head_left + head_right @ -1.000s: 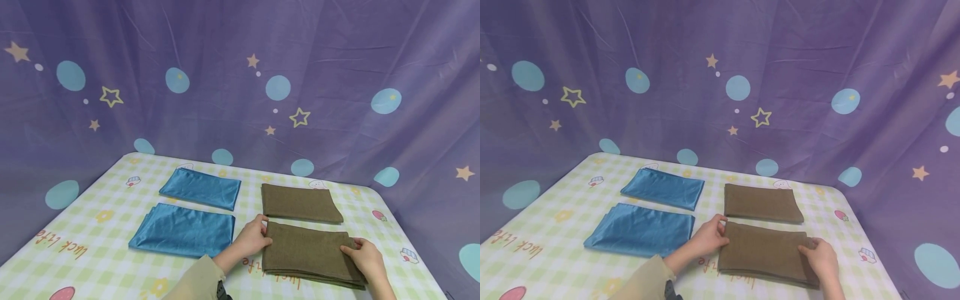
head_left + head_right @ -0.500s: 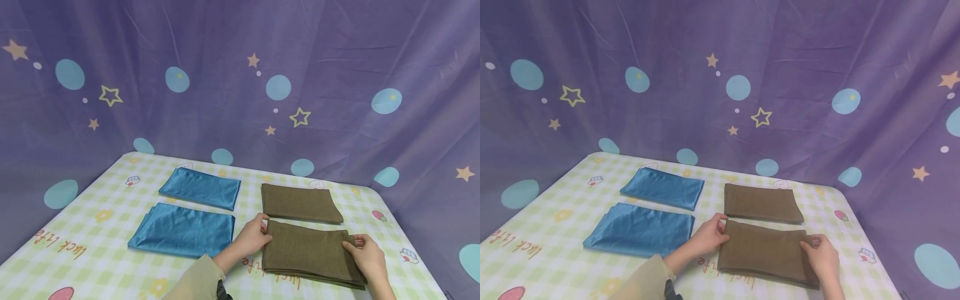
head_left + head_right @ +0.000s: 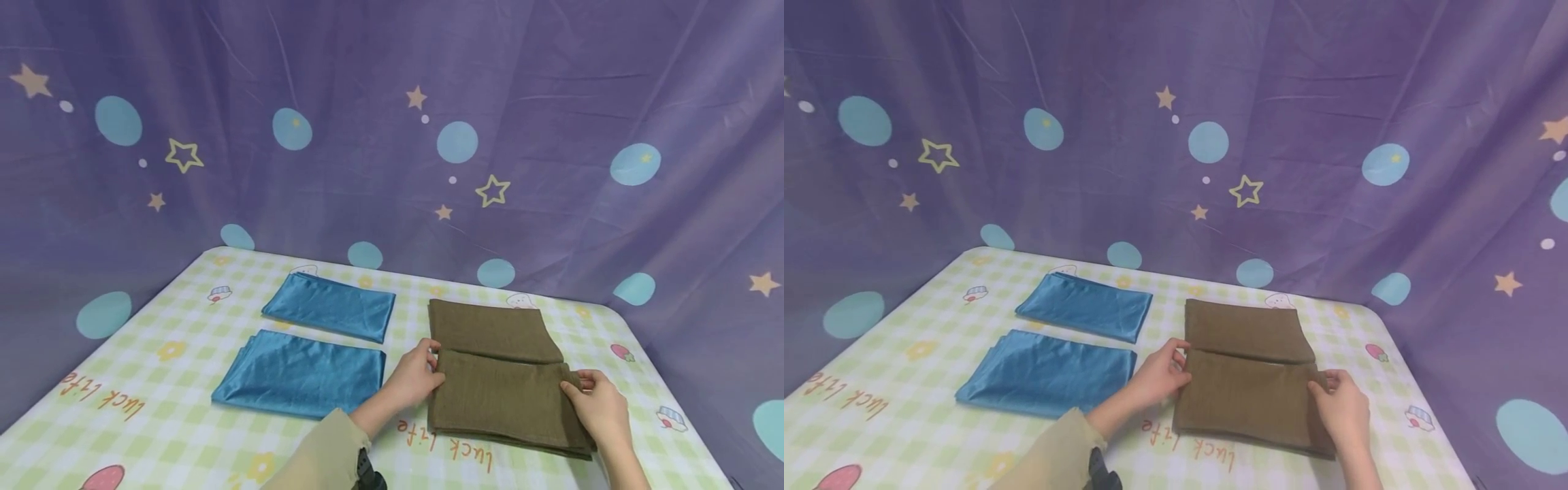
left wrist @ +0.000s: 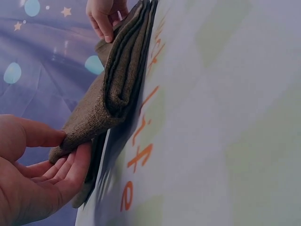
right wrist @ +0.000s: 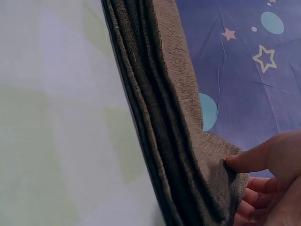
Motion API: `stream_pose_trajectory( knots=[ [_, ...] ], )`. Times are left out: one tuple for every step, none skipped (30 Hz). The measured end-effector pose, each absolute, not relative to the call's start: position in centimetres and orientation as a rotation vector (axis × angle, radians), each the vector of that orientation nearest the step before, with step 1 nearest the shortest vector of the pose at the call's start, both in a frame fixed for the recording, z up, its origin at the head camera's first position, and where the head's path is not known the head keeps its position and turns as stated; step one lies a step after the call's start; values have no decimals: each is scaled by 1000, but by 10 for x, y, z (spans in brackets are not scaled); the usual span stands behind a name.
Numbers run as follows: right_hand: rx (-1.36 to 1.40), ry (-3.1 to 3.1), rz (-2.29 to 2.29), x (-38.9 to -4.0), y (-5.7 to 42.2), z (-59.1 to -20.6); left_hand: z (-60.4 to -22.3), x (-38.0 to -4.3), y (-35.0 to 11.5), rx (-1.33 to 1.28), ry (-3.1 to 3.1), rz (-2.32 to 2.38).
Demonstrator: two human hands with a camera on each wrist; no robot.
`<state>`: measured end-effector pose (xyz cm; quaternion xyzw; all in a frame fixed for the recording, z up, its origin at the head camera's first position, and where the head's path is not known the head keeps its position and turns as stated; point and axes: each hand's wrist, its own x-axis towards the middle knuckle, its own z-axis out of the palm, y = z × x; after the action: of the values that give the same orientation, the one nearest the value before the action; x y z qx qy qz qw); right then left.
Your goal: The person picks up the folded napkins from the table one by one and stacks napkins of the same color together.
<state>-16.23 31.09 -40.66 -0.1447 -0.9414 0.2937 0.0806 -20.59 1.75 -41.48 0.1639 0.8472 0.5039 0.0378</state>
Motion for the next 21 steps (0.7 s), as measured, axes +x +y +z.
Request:
stream_pose_trajectory(
  knots=[
    [-424, -2812, 873, -163, 311, -406, -414, -207, 18, 498, 2600, 1549],
    [-417, -2808, 864, -164, 310, -405, -412, -207, 18, 492, 2596, 1555],
    [-412, -2803, 858, -166, 310, -404, -411, -208, 18, 485, 2593, 1560],
    [-407, -2803, 855, -167, 309, -403, -410, -208, 18, 476, 2588, 1562],
    [-403, -2801, 851, -168, 309, -402, -409, -209, 18, 466, 2583, 1564],
    [-399, -2800, 850, -169, 309, -401, -408, -209, 19, 458, 2583, 1566],
    [-399, -2796, 849, -170, 309, -401, -408, -210, 19, 449, 2580, 1568],
    [-398, -2791, 848, -171, 308, -400, -407, -211, 19, 439, 2573, 1575],
    [-391, -2790, 848, -172, 308, -400, -407, -212, 19, 428, 2570, 1581],
    [-383, -2788, 848, -173, 308, -400, -407, -212, 19, 418, 2563, 1591],
    [-381, -2779, 847, -174, 308, -400, -406, -213, 19, 409, 2560, 1598],
    [-380, -2770, 847, -175, 307, -400, -406, -214, 19, 404, 2560, 1606],
    [-380, -2762, 845, -176, 307, -400, -405, -215, 19, 397, 2562, 1613],
    [-372, -2755, 843, -177, 306, -400, -404, -216, 19, 393, 2566, 1617],
    [-366, -2746, 845, -178, 305, -399, -404, -217, 18, 388, 2569, 1621],
    [-364, -2736, 848, -179, 304, -399, -403, -218, 18, 384, 2573, 1622],
    [-363, -2729, 850, -179, 303, -399, -403, -219, 18, 382, 2578, 1623],
    [-361, -2726, 848, -180, 303, -399, -403, -220, 18, 380, 2581, 1623],
    [-355, -2723, 849, -181, 302, -398, -402, -221, 18, 376, 2583, 1624],
    [-353, -2719, 852, -182, 302, -398, -402, -222, 18, 375, 2588, 1623],
    [-354, -2713, 851, -183, 301, -398, -402, -223, 18, 374, 2592, 1624]
  ],
)
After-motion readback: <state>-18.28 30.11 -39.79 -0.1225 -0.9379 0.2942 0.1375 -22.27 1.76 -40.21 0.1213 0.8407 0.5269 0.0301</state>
